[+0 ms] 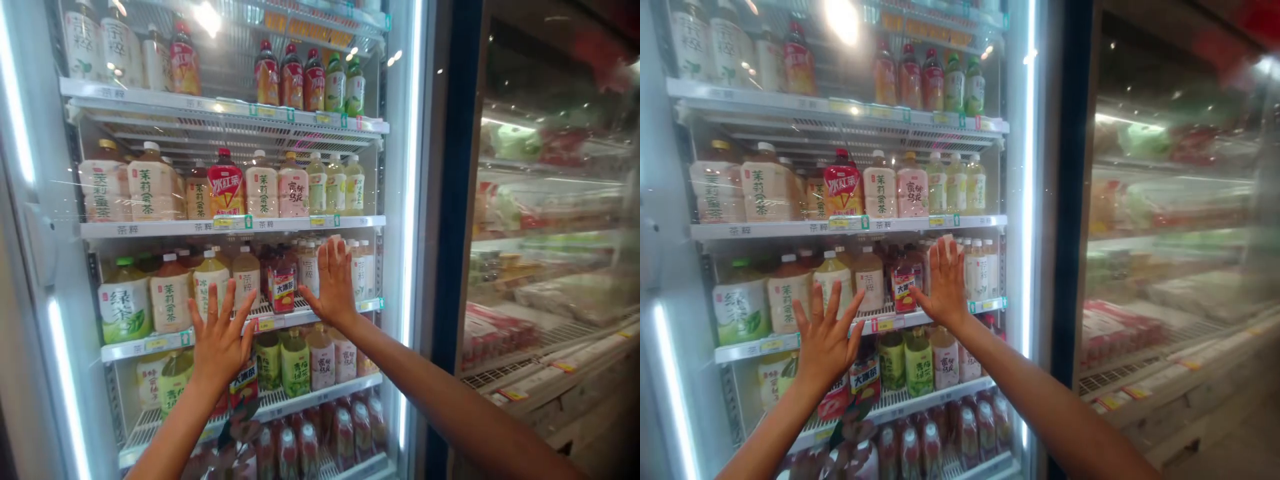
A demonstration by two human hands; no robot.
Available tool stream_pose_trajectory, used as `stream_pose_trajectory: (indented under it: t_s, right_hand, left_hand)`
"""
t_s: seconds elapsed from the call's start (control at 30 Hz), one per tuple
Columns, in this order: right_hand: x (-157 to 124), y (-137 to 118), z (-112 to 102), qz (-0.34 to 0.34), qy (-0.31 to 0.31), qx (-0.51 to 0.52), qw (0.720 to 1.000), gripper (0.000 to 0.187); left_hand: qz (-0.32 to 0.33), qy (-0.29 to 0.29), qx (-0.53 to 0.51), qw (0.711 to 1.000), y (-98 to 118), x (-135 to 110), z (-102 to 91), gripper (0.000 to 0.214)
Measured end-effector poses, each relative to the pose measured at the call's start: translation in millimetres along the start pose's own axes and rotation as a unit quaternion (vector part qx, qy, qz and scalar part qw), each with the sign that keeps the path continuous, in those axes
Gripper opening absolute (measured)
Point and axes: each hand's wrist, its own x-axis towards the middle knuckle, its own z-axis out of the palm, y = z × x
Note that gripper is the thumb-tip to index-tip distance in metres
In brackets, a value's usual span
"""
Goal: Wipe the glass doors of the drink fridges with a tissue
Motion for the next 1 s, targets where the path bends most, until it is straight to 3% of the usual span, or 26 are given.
stream_pose_trajectory:
  t_s: [0.17,0.33,0.5,0.53,0.67,0.83,1.0]
  right_hand:
    - [4.4,-51.0,9.6,-0.175,-0.071,0.006,0.982,0.109]
    - [37.8,-100.8,21.3,-0.119,-0.035,0.007,0.992,0.110]
    - [44.1,-130.1,27.3,-0.289,-0.067,0.027,0.955,0.106]
    - [46.3,-133.2,27.6,-0.291,-0.069,0.026,0.954,0.104]
    - [54.2,-151.4,29.6,-0.192,-0.052,0.029,0.980,0.103]
    - [34.3,-187.0,38.4,-0.219,-0.082,0.071,0.970,0.101]
    - [33.6,-195.4,46.5,-0.169,-0.062,0.136,0.974,0.094]
  left_hand:
    - [-0.011,0.009,0.014,1.000,-29.2,-11.4,-17.7,0.074]
    - [-0.022,0.016,0.028,0.999,-48.8,-21.0,-27.4,0.074]
    - [-0.036,0.017,0.037,0.999,-69.1,-30.5,-42.0,0.075]
    - [-0.039,0.018,0.039,0.998,-73.8,-32.4,-45.0,0.075]
    - [-0.054,0.023,0.035,0.998,-85.7,-40.4,-52.6,0.075]
    - [-0.075,0.041,-0.067,0.994,-67.9,-42.6,-54.4,0.073]
    - [-0.088,0.091,-0.256,0.958,-30.1,-15.4,-48.9,0.067]
